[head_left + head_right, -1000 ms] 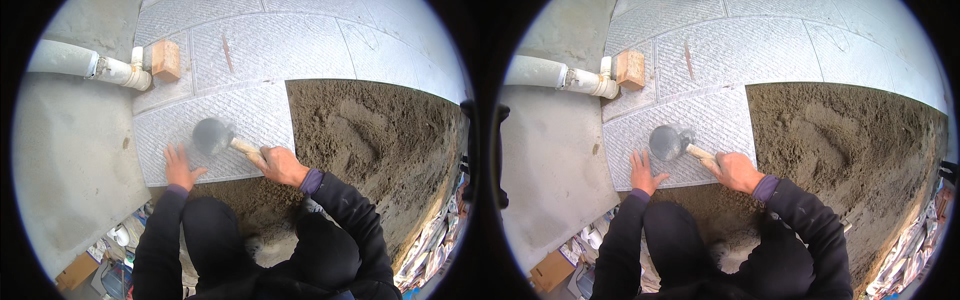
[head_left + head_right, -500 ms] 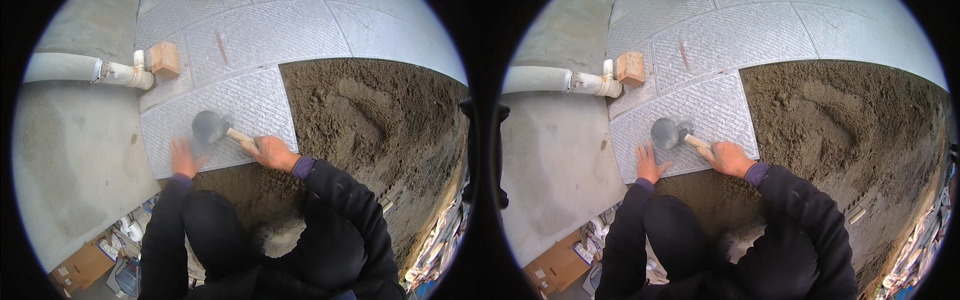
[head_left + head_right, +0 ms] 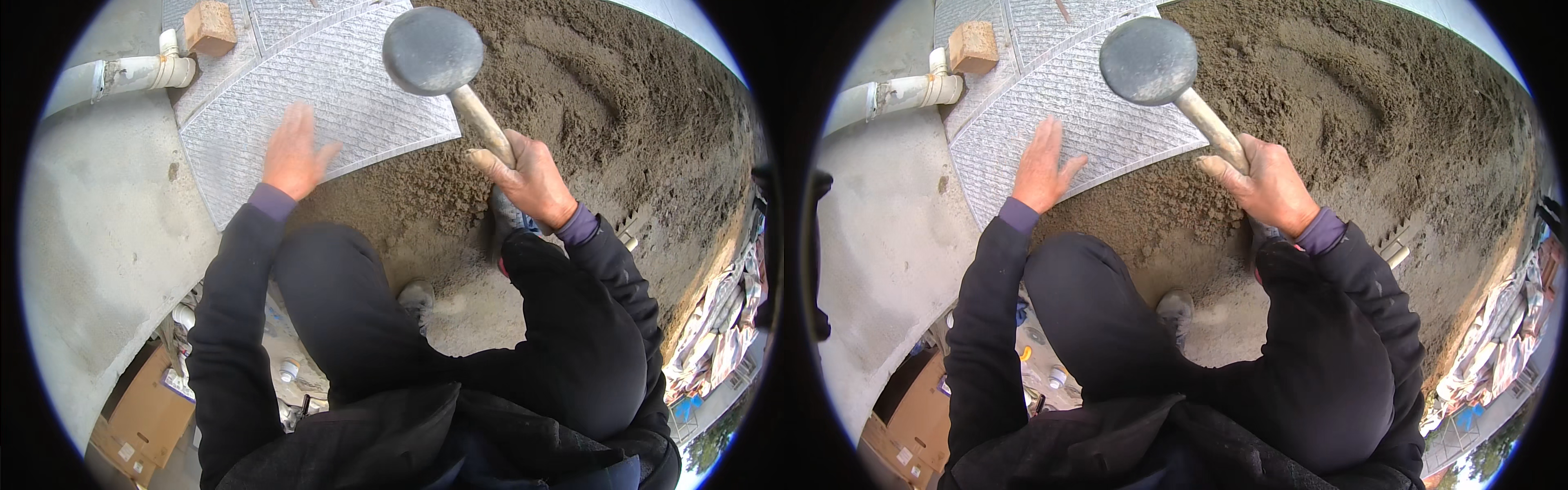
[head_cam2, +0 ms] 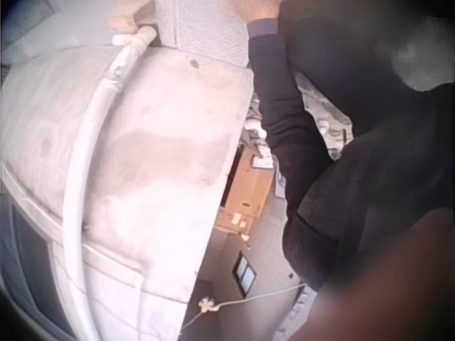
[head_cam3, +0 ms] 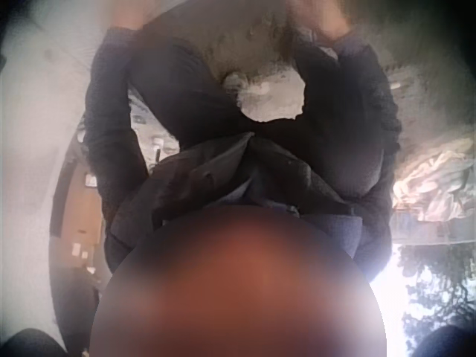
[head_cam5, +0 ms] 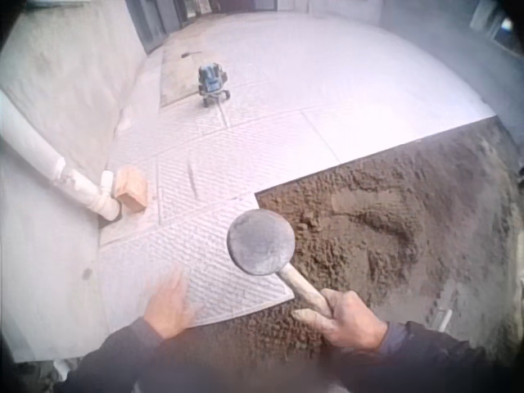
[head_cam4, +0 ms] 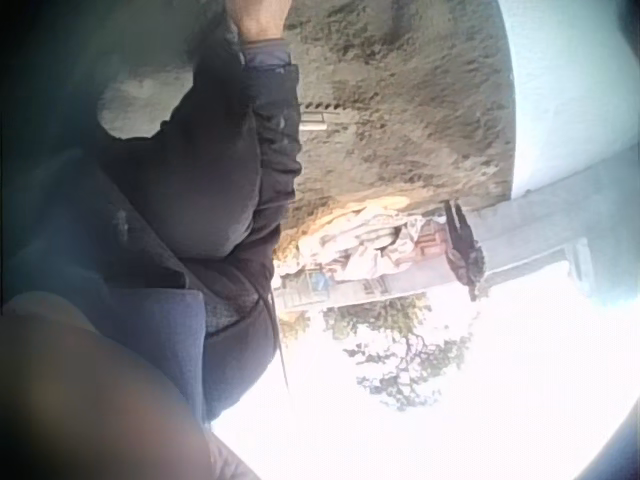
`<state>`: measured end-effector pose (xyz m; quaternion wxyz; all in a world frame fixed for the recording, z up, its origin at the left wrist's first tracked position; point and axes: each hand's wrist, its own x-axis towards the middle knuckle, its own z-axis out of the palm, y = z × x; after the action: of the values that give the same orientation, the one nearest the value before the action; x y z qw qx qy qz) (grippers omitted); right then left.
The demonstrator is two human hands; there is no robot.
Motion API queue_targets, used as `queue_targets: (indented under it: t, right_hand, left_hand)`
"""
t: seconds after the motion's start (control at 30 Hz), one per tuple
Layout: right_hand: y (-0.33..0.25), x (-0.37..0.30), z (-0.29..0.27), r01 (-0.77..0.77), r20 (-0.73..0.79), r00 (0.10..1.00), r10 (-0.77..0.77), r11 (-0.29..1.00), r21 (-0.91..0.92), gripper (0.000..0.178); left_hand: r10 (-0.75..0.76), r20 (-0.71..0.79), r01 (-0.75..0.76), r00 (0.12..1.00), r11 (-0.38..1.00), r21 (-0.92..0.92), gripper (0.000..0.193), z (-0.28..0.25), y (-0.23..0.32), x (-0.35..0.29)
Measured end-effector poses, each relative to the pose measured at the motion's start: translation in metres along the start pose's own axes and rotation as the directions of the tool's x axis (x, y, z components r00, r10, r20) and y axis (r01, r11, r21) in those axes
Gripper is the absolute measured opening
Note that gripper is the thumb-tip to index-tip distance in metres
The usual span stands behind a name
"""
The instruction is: The person retrieves a tile from a stack, applies cement to its back using a trowel, carries it to the work area, and places it on a prepared cement bed. They then use a rubber mallet to tap the tile into position and adjust its alignment.
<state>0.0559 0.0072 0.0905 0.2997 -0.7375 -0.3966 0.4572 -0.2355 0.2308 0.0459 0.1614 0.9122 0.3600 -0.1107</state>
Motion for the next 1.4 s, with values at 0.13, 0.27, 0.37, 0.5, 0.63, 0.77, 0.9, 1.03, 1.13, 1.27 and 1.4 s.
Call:
queue_targets:
  t: [0.13, 0.27, 0.37, 0.5, 0.63, 0.77, 0.9, 1.03, 1.13, 1.27, 1.4]
  right_hand:
    - [0.0, -0.039, -0.059, -0.087, -0.255, 0.965, 0.067, 0.994, -0.068, 0.041]
    - [0.036, -0.046, -0.067, -0.116, -0.376, 0.908, 0.182, 0.974, 0.193, 0.032]
    - [0.076, -0.043, -0.071, -0.065, -0.395, 0.898, 0.194, 0.946, 0.317, 0.028]
    - [0.111, -0.058, -0.072, -0.101, -0.462, 0.866, 0.193, 0.971, 0.217, 0.026]
    - [0.127, -0.075, -0.074, -0.109, -0.506, 0.833, 0.223, 0.963, 0.245, 0.021]
    - [0.138, -0.072, -0.078, -0.268, -0.452, 0.813, 0.367, 0.925, 0.268, 0.022]
    - [0.144, -0.066, -0.079, -0.258, -0.467, 0.818, 0.335, 0.94, 0.223, 0.023]
    - [0.141, -0.066, -0.076, -0.203, -0.466, 0.841, 0.275, 0.959, 0.199, 0.022]
    - [0.137, -0.064, -0.072, -0.159, -0.473, 0.847, 0.241, 0.965, 0.206, 0.025]
    - [0.135, -0.061, -0.068, -0.224, -0.437, 0.843, 0.314, 0.943, 0.245, 0.028]
    - [0.139, -0.067, -0.069, -0.235, -0.424, 0.848, 0.318, 0.943, 0.238, 0.028]
  left_hand:
    - [0.559, 0.049, -0.478, 0.827, 0.747, -0.463, 0.07, 0.011, 0.151, 0.003]
    - [0.556, 0.267, -0.427, 0.787, 0.804, -0.414, 0.073, 0.039, 0.2, 0.015]
    - [0.542, 0.221, -0.418, 0.81, 0.8, -0.43, 0.07, 0.058, 0.198, 0.03]
    - [0.527, 0.24, -0.4, 0.815, 0.812, -0.425, 0.07, 0.071, 0.189, 0.038]
    - [0.515, 0.227, -0.392, 0.826, 0.816, -0.424, 0.071, 0.074, 0.188, 0.039]
    - [0.515, 0.219, -0.396, 0.829, 0.816, -0.421, 0.071, 0.077, 0.188, 0.041]
    - [0.503, 0.203, -0.39, 0.84, 0.82, -0.419, 0.073, 0.079, 0.19, 0.042]
    - [0.5, 0.204, -0.392, 0.841, 0.825, -0.406, 0.075, 0.081, 0.191, 0.04]
    - [0.504, 0.211, -0.401, 0.838, 0.829, -0.389, 0.076, 0.083, 0.191, 0.04]
    - [0.495, 0.219, -0.387, 0.841, 0.833, -0.396, 0.076, 0.08, 0.192, 0.04]
    - [0.49, 0.128, -0.38, 0.862, 0.793, -0.477, 0.078, 0.066, 0.199, 0.04]
